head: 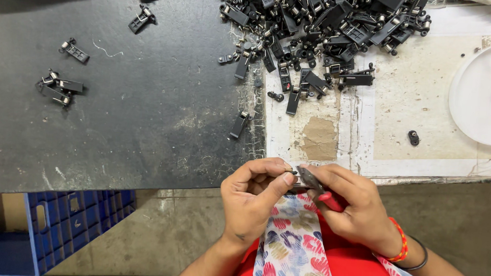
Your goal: The person pours black plastic hinge components out of plastic bags onto the work table, then picks up the parts one at a time and presses them together by hand, occasionally using red-handled pliers to adjust or secure the pieces, setting finished assemblies aside on the table.
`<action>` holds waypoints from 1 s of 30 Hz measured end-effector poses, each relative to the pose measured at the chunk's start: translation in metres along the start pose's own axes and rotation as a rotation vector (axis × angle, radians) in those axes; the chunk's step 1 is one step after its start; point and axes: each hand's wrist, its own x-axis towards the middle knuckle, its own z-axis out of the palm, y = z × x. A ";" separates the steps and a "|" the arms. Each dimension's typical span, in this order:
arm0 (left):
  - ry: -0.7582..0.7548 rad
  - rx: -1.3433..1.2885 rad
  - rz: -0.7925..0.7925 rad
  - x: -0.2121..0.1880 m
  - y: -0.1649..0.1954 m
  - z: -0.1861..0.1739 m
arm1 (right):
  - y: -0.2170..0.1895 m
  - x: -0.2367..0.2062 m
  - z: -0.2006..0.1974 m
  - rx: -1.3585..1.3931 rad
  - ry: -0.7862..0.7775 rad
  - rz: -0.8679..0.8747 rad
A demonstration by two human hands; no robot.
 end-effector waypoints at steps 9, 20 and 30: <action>-0.006 -0.004 0.028 -0.001 -0.002 0.002 | -0.018 0.004 0.005 -0.028 0.045 -0.104; 0.012 0.004 0.015 -0.002 -0.003 0.000 | -0.018 0.002 0.004 -0.076 0.068 -0.139; -0.043 -0.034 0.079 -0.001 -0.005 -0.002 | -0.017 0.004 0.001 -0.112 0.105 -0.168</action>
